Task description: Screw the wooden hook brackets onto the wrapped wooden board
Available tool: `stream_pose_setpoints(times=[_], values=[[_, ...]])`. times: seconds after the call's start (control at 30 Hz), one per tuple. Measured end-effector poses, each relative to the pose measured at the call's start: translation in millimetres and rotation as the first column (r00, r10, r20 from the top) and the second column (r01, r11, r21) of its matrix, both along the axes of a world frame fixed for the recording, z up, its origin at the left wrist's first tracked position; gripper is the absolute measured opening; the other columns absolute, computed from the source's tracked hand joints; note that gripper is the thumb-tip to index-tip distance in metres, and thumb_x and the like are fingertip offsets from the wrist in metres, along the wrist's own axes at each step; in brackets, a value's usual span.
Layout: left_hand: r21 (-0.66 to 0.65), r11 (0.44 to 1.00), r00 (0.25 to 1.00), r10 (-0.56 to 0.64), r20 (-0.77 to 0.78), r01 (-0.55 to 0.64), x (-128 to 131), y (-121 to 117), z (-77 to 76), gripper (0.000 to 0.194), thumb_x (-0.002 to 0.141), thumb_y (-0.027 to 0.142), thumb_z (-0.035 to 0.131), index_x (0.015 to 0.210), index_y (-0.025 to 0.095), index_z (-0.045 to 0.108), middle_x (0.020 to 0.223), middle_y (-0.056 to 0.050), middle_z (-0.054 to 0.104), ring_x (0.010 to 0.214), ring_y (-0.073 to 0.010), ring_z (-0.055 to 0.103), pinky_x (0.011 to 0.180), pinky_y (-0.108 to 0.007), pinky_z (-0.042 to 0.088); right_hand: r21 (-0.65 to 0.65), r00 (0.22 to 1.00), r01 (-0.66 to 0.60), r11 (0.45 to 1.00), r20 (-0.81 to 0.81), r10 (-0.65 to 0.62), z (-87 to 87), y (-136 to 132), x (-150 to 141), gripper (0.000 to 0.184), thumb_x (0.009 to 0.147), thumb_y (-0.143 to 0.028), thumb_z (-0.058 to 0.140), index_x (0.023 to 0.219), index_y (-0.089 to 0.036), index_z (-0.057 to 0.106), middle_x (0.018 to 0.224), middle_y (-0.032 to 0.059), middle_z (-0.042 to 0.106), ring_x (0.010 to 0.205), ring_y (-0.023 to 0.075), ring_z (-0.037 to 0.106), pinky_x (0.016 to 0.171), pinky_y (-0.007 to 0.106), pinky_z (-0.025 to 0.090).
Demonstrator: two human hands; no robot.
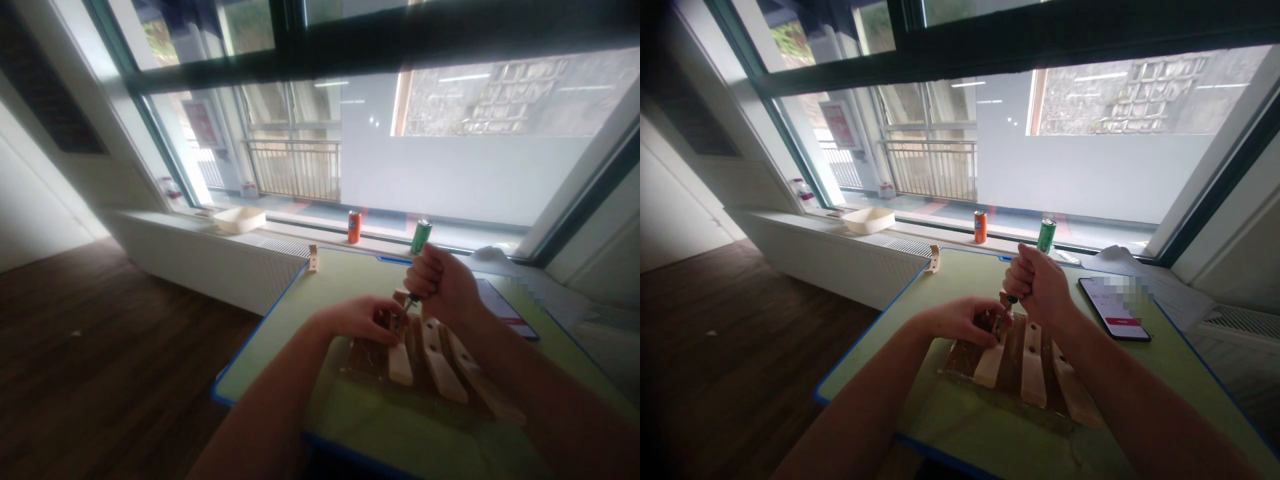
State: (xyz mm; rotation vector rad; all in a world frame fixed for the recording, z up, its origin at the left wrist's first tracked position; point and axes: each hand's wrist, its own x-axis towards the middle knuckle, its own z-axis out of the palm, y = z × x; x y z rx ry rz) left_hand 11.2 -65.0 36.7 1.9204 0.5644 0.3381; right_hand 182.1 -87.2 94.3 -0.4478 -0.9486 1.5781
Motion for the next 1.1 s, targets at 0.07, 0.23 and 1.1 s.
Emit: stream_pose_setpoints(times=[0.07,0.23,1.1], values=[[0.020,1.000,1.000,0.009,0.002,-0.010,0.7,0.1,-0.6,0.051,0.065,0.036,0.070,0.109,0.018,0.055,0.069,0.003,0.048,0.061,-0.0075,0.043,0.053,-0.019,0.034,-0.021,1.000,-0.010,1.000,0.027,0.010,2.4,-1.6,0.2,0.041,0.081,-0.026,0.050,0.050,-0.019,0.025,0.042,-0.0078,0.020,0.036,0.0060,0.017,0.035,0.023,0.013],[0.052,0.999,1.000,0.001,-0.005,0.000,0.8,1.0,0.0,0.051,0.065,0.037,0.070,0.110,0.018,0.056,0.068,0.003,0.047,0.061,-0.0078,0.043,0.054,-0.020,0.035,-0.091,1.000,0.010,0.996,0.017,-0.009,0.5,-1.8,-1.1,0.042,0.079,-0.029,0.052,0.051,-0.020,0.023,0.043,-0.0087,0.018,0.035,0.0056,0.013,0.034,0.023,0.009],[0.244,0.964,0.992,-0.119,0.037,0.107,5.7,-1.2,8.6,0.032,0.070,0.027,0.068,0.101,0.020,0.065,0.109,-0.003,0.057,0.098,-0.0170,0.054,0.089,-0.026,0.039,-0.008,0.990,0.102,0.995,0.096,-0.101,-1.9,-2.4,-23.0,0.038,0.077,-0.027,0.053,0.050,-0.020,0.027,0.042,-0.0082,0.021,0.034,0.0048,0.017,0.032,0.020,0.012]])
